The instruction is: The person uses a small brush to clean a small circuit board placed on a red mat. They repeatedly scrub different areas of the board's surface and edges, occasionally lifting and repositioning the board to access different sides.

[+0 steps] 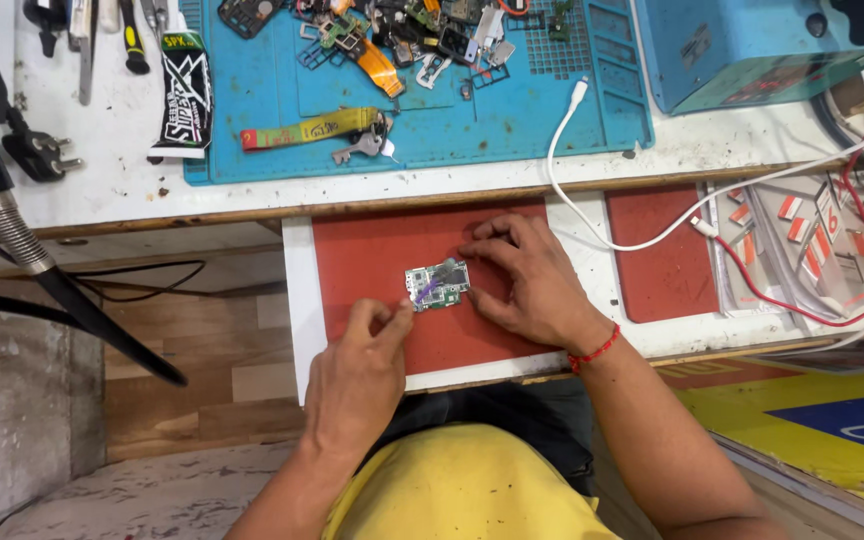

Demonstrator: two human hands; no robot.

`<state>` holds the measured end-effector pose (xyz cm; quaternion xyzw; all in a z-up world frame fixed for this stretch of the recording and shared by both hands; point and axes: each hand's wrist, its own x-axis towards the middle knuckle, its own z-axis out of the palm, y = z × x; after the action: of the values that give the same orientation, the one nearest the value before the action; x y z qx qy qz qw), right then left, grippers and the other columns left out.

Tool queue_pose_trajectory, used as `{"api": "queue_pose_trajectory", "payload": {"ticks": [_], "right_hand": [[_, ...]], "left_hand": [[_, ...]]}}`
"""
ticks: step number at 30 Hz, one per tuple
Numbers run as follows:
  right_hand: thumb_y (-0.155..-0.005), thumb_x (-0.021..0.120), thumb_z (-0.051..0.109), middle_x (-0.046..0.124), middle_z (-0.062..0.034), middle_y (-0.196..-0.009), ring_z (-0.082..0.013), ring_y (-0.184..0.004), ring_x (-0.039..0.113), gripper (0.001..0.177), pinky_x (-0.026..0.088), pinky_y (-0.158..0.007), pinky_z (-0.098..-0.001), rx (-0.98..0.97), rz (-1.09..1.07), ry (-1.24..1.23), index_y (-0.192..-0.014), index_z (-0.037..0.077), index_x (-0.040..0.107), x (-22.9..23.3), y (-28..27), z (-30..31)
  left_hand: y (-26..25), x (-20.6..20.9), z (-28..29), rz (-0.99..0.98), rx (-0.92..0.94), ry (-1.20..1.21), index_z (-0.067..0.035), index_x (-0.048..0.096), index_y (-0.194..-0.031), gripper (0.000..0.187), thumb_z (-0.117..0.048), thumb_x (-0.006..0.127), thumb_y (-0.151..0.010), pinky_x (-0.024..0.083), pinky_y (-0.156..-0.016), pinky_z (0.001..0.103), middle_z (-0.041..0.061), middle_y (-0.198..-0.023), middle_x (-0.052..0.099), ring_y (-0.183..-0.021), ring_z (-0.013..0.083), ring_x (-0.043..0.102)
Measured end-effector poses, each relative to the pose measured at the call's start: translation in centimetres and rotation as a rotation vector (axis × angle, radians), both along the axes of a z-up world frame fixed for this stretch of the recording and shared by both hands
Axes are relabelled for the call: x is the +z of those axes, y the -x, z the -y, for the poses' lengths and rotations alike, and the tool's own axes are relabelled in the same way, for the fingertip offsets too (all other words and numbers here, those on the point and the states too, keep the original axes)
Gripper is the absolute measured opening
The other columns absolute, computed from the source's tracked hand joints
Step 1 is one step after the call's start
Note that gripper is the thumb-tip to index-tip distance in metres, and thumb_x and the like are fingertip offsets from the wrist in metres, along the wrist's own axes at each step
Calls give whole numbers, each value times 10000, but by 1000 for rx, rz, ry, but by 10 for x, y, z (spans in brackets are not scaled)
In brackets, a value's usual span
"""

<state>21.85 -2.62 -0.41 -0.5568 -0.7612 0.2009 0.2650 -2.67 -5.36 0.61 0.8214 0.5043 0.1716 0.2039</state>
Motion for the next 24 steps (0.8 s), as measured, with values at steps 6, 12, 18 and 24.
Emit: {"api": "queue_pose_trajectory", "payload": {"ticks": [6, 12, 18, 24], "right_hand": [[-742, 816, 178, 615, -80, -1246, -307, -1132, 557, 435, 467, -1001, -428, 13, 1, -4, -1170, 141, 745, -2, 0, 2], [-734, 835, 179, 619, -71, -1225, -292, -1081, 558, 415, 474, -969, -424, -14, 13, 28, -1141, 158, 757, 0, 0, 2], [-736, 840, 172, 624, -65, -1214, -286, -1070, 563, 414, 487, -962, -415, -21, -5, 27, -1144, 170, 763, 0, 2, 4], [-738, 843, 173, 615, -68, -1223, -290, -1095, 563, 415, 487, -969, -410, -14, -17, 23, -1144, 162, 758, -2, 4, 1]], "left_hand": [[5, 2, 8, -108, -40, 31, -123, 722, -1229, 324, -66, 628, -924, 566, -470, 420, 76, -952, 631, -533, 277, 679], [2, 2, 7, -39, -50, 9, -123, 736, -1201, 338, -49, 628, -890, 569, -492, 441, 68, -931, 644, -559, 294, 690], [1, -5, -2, -21, -8, -3, -93, 725, -1220, 352, -29, 617, -891, 573, -510, 445, 83, -975, 650, -589, 310, 693], [9, 1, -4, -18, 23, -8, -128, 753, -1182, 322, -45, 637, -894, 558, -499, 435, 65, -955, 653, -568, 317, 688]]}}
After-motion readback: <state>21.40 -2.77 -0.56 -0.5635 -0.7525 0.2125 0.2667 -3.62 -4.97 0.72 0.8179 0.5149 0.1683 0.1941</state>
